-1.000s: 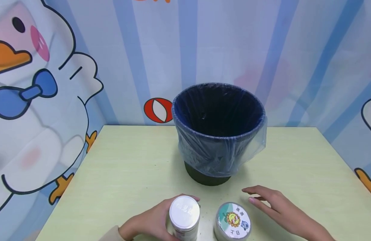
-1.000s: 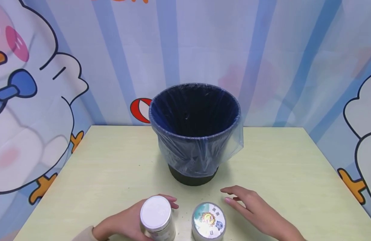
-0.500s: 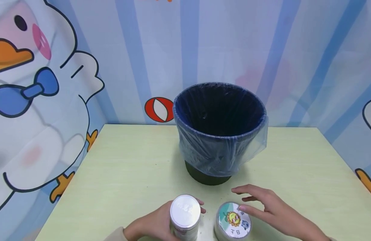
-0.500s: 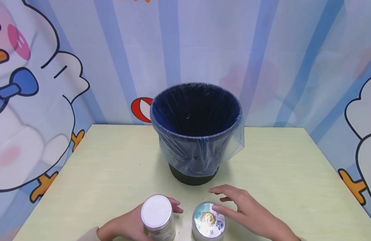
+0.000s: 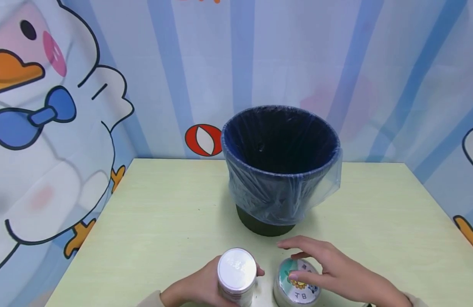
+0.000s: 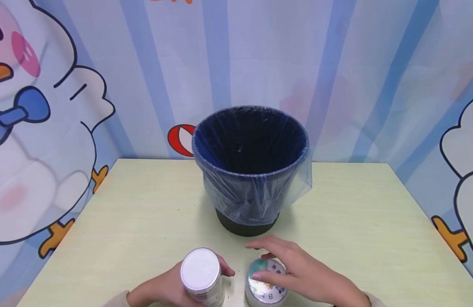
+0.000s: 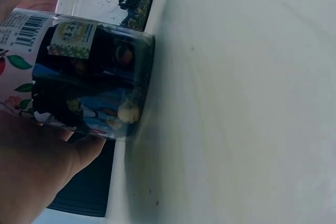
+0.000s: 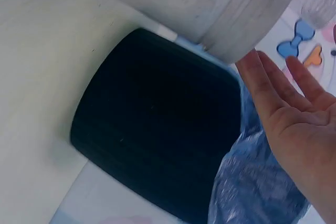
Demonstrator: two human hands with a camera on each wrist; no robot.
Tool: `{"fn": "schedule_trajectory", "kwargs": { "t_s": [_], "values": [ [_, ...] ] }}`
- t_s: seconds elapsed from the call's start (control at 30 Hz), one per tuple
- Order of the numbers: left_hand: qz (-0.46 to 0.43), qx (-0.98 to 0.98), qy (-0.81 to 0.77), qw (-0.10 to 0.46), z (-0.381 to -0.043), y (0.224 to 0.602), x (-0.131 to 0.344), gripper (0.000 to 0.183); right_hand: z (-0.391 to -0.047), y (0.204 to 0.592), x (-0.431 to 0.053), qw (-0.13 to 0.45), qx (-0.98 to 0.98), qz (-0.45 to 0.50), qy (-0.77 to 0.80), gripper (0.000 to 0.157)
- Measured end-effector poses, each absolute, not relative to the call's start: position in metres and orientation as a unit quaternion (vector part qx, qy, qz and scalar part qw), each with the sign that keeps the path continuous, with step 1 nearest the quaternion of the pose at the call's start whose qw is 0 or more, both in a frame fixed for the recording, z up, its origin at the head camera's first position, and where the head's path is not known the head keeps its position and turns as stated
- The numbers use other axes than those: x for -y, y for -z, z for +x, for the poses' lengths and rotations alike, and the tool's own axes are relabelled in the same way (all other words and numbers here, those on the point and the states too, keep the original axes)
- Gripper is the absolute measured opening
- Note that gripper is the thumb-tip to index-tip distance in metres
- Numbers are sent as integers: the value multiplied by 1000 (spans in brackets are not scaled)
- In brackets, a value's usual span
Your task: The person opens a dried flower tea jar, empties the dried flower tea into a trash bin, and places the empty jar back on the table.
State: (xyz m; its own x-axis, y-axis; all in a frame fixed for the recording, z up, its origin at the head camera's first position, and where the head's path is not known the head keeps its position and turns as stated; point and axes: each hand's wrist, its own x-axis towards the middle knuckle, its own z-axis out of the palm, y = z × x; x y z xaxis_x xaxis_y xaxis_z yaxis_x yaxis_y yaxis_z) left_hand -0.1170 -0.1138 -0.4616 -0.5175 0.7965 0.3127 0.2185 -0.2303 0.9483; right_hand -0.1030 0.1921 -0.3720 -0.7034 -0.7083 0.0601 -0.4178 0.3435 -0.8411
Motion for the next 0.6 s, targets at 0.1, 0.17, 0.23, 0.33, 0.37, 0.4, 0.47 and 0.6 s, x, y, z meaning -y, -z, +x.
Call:
{"fn": "schedule_trajectory", "kwargs": {
  "t_s": [0.1, 0.17, 0.23, 0.33, 0.37, 0.4, 0.47, 0.6],
  "values": [
    [437, -575, -653, 225, -117, 462, 113, 71, -102, 370, -184, 182, -797, -349, 459, 60],
    [437, -572, -656, 227, -117, 462, 113, 71, -102, 369, -178, 197, -799, -341, 454, 67],
    [436, -571, -657, 229, -116, 462, 113, 71, -103, 367, -171, 205, -801, -341, 447, 73],
    [439, -573, -654, 226, -116, 463, 112, 71, -103, 363, -161, 204, -800, -362, 433, 76],
    [442, -576, -651, 222, -117, 463, 112, 71, -104, 362, -158, 201, -797, -374, 430, 76],
    [444, -578, -649, 218, -117, 464, 111, 71, -104, 361, -154, 197, -794, -387, 426, 76],
    [446, -583, -645, 212, -117, 465, 111, 71, -104, 358, -148, 190, -789, -409, 417, 75],
    [437, -588, -647, 210, -115, 465, 112, 72, -104, 354, -138, 169, -789, -438, 397, 72]
  ]
}}
